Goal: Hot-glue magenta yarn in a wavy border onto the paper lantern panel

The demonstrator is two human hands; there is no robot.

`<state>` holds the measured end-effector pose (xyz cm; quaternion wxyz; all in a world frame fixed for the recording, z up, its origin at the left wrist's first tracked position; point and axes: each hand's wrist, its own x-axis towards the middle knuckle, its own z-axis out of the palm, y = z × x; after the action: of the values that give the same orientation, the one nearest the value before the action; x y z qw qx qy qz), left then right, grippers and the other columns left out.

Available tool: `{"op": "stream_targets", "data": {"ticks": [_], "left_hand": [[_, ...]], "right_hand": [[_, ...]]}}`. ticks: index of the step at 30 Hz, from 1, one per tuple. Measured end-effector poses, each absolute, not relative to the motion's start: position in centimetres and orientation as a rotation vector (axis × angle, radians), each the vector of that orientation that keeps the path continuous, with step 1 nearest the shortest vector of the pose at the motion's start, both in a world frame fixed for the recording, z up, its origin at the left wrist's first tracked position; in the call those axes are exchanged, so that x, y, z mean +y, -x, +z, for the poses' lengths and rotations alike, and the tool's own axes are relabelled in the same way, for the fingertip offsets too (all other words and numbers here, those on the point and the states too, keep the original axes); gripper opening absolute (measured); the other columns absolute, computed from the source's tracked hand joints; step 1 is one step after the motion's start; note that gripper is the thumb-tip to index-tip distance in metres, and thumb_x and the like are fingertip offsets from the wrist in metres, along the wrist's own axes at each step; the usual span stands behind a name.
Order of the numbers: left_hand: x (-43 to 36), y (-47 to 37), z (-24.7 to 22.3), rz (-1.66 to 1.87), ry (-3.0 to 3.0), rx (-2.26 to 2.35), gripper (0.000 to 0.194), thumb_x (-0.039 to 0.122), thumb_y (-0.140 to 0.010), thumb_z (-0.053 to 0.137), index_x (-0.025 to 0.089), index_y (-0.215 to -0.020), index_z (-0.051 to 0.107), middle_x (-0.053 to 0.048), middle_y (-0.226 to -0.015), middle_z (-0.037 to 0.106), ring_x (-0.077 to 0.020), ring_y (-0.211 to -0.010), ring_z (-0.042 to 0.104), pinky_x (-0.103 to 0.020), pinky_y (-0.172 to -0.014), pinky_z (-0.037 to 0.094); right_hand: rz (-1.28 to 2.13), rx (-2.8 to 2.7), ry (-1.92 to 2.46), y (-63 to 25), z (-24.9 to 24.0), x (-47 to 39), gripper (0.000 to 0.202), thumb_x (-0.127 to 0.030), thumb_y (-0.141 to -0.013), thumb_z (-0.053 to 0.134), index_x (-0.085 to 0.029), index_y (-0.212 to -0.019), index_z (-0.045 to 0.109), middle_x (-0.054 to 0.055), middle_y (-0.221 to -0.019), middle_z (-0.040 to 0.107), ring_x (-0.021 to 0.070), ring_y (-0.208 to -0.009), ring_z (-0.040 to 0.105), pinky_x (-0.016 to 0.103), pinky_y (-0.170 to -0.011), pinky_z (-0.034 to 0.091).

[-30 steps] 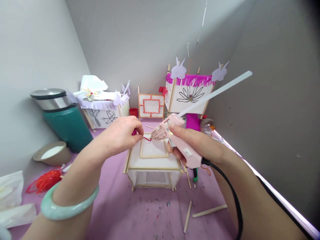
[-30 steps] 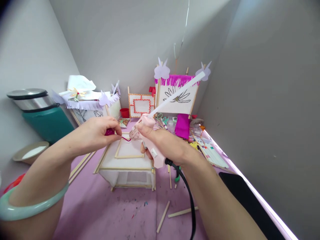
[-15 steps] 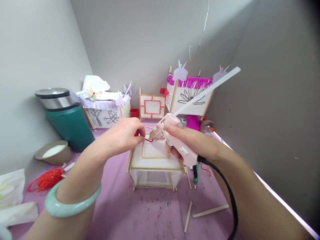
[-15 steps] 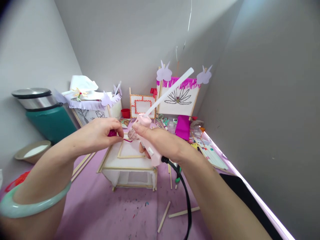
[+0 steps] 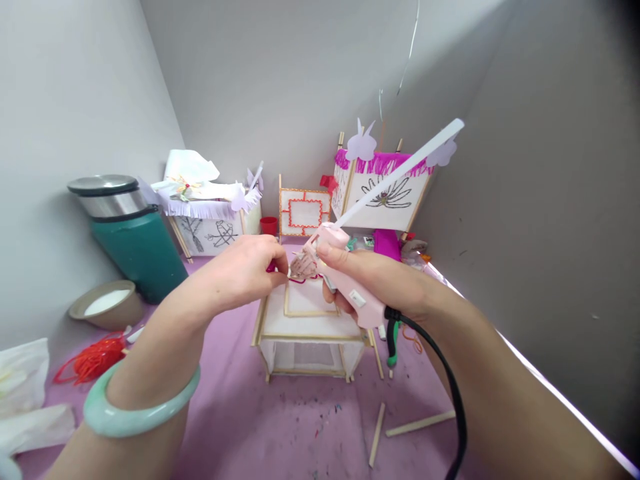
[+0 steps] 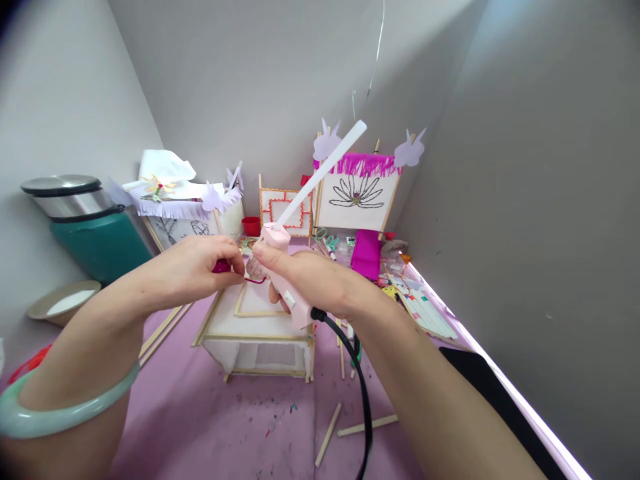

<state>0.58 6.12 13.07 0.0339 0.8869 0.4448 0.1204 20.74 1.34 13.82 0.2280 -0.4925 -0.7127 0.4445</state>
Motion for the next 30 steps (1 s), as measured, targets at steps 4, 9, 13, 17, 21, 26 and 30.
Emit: {"op": "stream_targets", "data": {"ticks": [4, 9, 13, 17, 21, 26, 30], "left_hand": [[6.10, -0.59, 13.12, 0.353, -2.730, 1.383, 0.016, 0.024, -0.077, 0.052, 0.020, -0.077, 0.068, -0.002, -0.082, 0.065, -0.0172, -0.075, 0.058, -0.028, -0.067, 0.041], [6.08, -0.57, 13.21, 0.342, -2.735, 1.378, 0.017, 0.024, -0.077, 0.051, 0.020, -0.076, 0.067, -0.002, -0.081, 0.066, -0.0173, -0.074, 0.059, -0.029, -0.067, 0.042], [6.05, -0.61, 13.28, 0.350, -2.736, 1.378, 0.016, 0.023, -0.076, 0.051, 0.020, -0.075, 0.067, -0.002, -0.081, 0.066, -0.0172, -0.073, 0.059, -0.029, -0.066, 0.042], [5.96, -0.73, 13.40, 0.334, -2.730, 1.388, 0.016, 0.022, -0.076, 0.051, 0.019, -0.075, 0.067, -0.003, -0.082, 0.066, -0.0174, -0.074, 0.058, -0.029, -0.067, 0.042], [5.95, -0.71, 13.38, 0.332, -2.719, 1.378, 0.017, 0.022, -0.076, 0.051, 0.019, -0.076, 0.068, -0.003, -0.083, 0.066, -0.0174, -0.074, 0.058, -0.030, -0.068, 0.042], [6.21, -0.62, 13.24, 0.347, -2.724, 1.359, 0.018, 0.023, -0.076, 0.050, 0.019, -0.076, 0.068, -0.002, -0.082, 0.066, -0.0171, -0.074, 0.058, -0.030, -0.068, 0.042], [6.31, -0.65, 13.24, 0.352, -2.723, 1.354, 0.018, 0.024, -0.076, 0.050, 0.019, -0.076, 0.068, -0.003, -0.081, 0.066, -0.0171, -0.073, 0.058, -0.029, -0.067, 0.042]], "right_hand": [[1.249, -1.934, 1.333, -20.66, 13.73, 1.54, 0.064, -0.070, -0.089, 0.030, -0.017, -0.063, 0.056, 0.000, -0.054, 0.056, 0.0117, -0.050, 0.050, 0.026, -0.050, 0.037], [1.249, -1.936, 1.306, -20.92, 13.80, 1.52, 0.065, -0.072, -0.088, 0.031, -0.018, -0.060, 0.054, 0.001, -0.058, 0.056, 0.0121, -0.053, 0.049, 0.027, -0.054, 0.038], [1.245, -1.931, 1.331, -21.18, 14.09, 1.29, 0.066, -0.072, -0.088, 0.029, -0.018, -0.058, 0.054, 0.001, -0.058, 0.055, 0.0122, -0.053, 0.049, 0.028, -0.055, 0.038], [1.236, -1.932, 1.350, -21.14, 14.13, 1.20, 0.067, -0.073, -0.088, 0.028, -0.018, -0.061, 0.055, 0.001, -0.060, 0.057, 0.0123, -0.053, 0.049, 0.027, -0.055, 0.038], [1.205, -1.946, 1.348, -21.06, 13.71, 1.40, 0.067, -0.077, -0.084, 0.030, -0.018, -0.065, 0.057, 0.002, -0.062, 0.058, 0.0134, -0.055, 0.051, 0.027, -0.053, 0.037], [1.172, -1.956, 1.332, -21.35, 13.29, 1.67, 0.068, -0.077, -0.084, 0.030, -0.018, -0.062, 0.056, 0.002, -0.061, 0.058, 0.0132, -0.055, 0.049, 0.027, -0.054, 0.037], [1.175, -1.975, 1.322, -21.49, 13.49, 1.55, 0.068, -0.075, -0.086, 0.028, -0.018, -0.062, 0.057, 0.001, -0.062, 0.058, 0.0128, -0.055, 0.049, 0.028, -0.055, 0.037]]}}
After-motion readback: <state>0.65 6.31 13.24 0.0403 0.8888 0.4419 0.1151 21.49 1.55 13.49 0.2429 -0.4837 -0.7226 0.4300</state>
